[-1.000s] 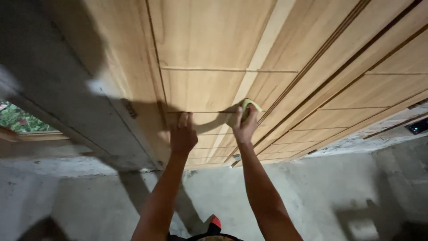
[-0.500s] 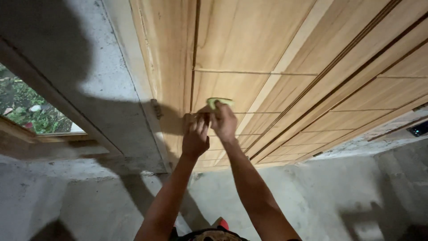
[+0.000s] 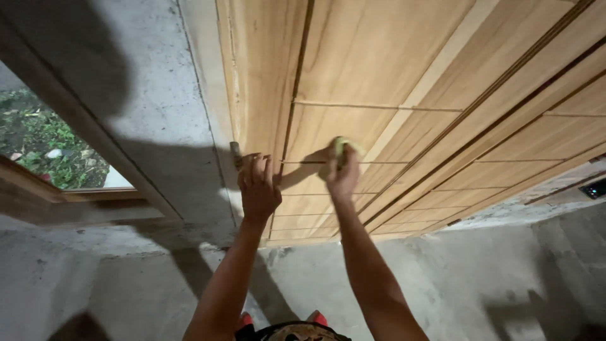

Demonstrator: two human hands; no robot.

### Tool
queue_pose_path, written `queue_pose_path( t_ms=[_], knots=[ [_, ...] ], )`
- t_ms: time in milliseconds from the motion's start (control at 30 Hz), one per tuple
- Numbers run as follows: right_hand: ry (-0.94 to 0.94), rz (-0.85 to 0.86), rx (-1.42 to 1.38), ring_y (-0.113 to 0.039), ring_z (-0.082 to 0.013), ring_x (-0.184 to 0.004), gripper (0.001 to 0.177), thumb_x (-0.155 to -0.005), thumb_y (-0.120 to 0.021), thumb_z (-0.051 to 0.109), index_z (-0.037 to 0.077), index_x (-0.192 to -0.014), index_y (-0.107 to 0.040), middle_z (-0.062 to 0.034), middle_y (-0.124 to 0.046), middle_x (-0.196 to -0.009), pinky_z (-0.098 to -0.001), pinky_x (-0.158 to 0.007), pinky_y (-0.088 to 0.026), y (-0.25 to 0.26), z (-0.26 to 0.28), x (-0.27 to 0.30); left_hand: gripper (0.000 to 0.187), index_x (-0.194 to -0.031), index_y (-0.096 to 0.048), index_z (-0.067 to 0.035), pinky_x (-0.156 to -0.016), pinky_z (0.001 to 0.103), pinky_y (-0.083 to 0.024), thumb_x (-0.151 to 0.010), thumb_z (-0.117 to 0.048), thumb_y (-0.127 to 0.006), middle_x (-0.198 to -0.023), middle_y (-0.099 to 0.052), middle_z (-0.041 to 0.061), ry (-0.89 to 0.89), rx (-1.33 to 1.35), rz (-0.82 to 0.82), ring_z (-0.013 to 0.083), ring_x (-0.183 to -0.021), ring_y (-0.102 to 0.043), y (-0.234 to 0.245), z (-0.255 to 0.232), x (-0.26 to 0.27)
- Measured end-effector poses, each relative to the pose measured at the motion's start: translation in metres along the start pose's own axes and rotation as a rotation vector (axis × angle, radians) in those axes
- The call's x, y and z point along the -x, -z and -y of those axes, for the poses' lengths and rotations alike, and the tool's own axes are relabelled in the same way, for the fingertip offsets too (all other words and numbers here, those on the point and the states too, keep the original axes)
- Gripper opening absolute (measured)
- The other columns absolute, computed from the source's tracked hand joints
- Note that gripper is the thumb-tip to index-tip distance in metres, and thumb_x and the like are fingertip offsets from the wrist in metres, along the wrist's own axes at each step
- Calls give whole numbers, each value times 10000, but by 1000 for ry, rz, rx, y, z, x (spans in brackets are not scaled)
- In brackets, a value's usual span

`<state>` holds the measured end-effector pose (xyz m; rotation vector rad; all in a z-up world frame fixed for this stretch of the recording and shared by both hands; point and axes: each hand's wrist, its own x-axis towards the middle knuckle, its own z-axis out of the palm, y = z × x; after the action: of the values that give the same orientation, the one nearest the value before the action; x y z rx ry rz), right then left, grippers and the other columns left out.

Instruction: Sanding the surface of a wooden door using sandpaper.

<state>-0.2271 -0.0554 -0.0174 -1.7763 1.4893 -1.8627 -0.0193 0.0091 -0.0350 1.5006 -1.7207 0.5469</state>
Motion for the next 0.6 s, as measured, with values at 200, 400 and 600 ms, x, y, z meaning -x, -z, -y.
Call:
queue_pose_path(
  t_ms=[200,400,600],
  knots=[
    [106,255,78,-717,-408,-890,418,-860,-743,80,54,-1246,-585,-221,-705,-1046,-441,-732,-593,-54,58,49,536,-1432,-559,-47,-1117,558,-310,-921,-210,-563,-1515,-468,162,6,-126,21,358,-1445,-403,18,28,-2],
    [60,203,99,-730,-398,-826,360,-895,-778,122,99,-1212,-608,-204,-718,-1008,-426,-687,-585,-74,77,32,584,-1451,-587,-67,-1201,489,-321,-873,-150,-578,-1573,-483,88,-76,-110,120,248,-1465,-434,16,50,4],
    [138,64,151,-733,-394,-868,383,-890,-780,153,100,-1237,-627,-213,-735,-1064,-418,-696,-598,-79,105,22,577,-1378,-606,-65,-1185,492,-328,-805,-108,-551,-1546,-500,143,-91,21,165,290,-1470,-447,18,58,2]
  ],
)
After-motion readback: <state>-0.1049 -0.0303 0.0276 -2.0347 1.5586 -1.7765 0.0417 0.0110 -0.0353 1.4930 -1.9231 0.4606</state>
